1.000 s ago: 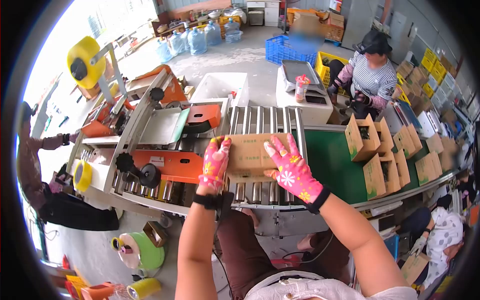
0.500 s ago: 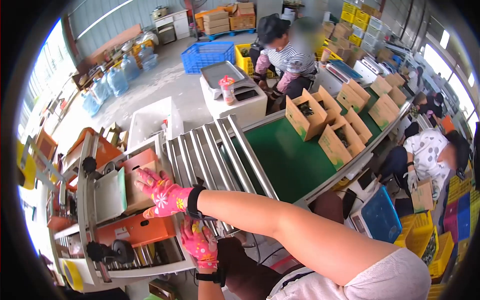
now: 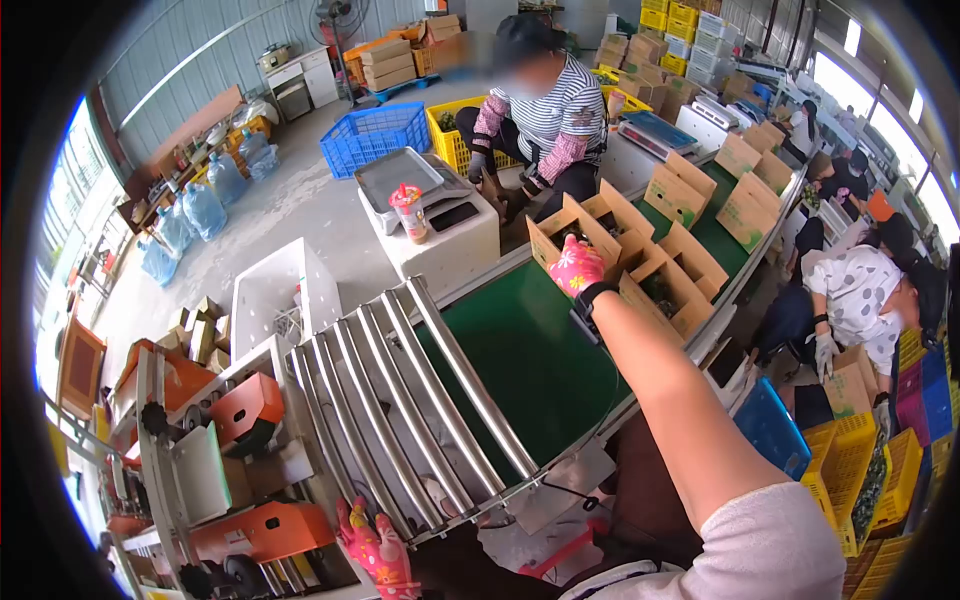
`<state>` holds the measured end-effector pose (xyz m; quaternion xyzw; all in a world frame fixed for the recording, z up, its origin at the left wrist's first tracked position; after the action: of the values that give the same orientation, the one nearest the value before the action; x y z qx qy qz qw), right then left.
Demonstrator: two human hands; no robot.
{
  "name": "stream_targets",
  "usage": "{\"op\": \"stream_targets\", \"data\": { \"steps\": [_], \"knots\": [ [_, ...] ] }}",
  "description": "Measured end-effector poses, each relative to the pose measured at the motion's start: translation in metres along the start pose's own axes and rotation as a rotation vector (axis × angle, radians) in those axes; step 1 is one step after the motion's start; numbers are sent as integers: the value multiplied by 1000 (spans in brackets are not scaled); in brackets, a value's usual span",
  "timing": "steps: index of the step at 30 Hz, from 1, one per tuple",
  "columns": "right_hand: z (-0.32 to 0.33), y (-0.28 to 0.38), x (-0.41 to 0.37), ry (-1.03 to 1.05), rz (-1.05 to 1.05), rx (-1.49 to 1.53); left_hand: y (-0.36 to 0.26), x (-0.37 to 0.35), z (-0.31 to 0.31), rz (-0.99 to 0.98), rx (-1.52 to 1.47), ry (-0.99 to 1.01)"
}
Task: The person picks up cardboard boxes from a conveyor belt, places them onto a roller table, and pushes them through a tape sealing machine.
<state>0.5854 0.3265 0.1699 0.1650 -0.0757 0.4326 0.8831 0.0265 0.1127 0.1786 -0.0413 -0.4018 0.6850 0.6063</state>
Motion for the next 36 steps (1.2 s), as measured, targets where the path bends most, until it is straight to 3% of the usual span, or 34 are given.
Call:
{"op": "stream_targets", "data": {
  "steps": [1,4,5,7,8,9,11,13,15,16,17,19,21,22,23,25,26,27,29,30,31,33,36],
  "knots": [
    [-15,-9,10,69,2,120,10,3,-6,134,-104,21],
    [-51,-21,27,89,-174,112,-17,22,-24,212,-281,103],
    [-42,-11,23,106,-189,135,-43,30,-32,86,-279,159],
    [-39,-11,19,151,-223,8,-87,34,-62,290,-638,323],
    [-50,-14,27,132,-163,6,-120,35,-74,381,-764,422],
    [-89,-13,38,183,39,-136,-149,36,-87,475,-903,518],
    [-50,-13,23,158,136,28,-182,46,-121,422,-1047,612],
    [-34,-15,-7,100,320,143,-195,54,-171,491,-1085,639],
    [2,-14,-62,145,504,268,-187,51,-236,714,-904,642],
    [15,-18,-92,186,549,367,-183,48,-259,701,-774,624],
    [25,-26,-123,48,648,488,-181,44,-279,664,-706,631],
    [53,-39,-177,176,669,441,-189,38,-311,439,-634,538],
    [73,-62,-219,144,697,527,-165,10,-323,418,-180,608],
    [81,-74,-234,156,734,505,-155,-26,-339,751,-481,774],
    [90,-88,-247,70,811,584,-143,-36,-349,709,-274,882],
    [104,-107,-258,60,857,539,-172,-55,-327,827,-467,852],
    [110,-108,-260,43,848,548,-181,-59,-326,797,-603,903],
    [123,-108,-256,18,839,541,-166,-51,-340,643,-579,850],
    [154,-102,-248,-17,822,548,-203,-23,-287,446,-551,679],
    [175,-87,-243,-21,830,553,-181,-6,-297,375,-646,576],
    [191,-71,-239,-24,841,554,-207,4,-257,432,-804,636],
    [216,-38,-237,-61,899,607,-199,24,-215,519,-1118,593],
    [235,23,-250,-110,998,621,-135,37,-165,572,-1214,534]
  ]
}}
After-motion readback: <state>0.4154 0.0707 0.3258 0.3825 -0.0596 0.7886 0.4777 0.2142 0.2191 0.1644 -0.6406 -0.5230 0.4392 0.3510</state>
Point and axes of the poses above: each hand's wrist, its own x-axis towards the middle knuckle, its own z-axis out of the back of the hand, y = z × x, the point moved 9 cm from there along x, towards the middle knuckle, and after that the axes turned 12 degrees about -y, right-handed, at the moved point
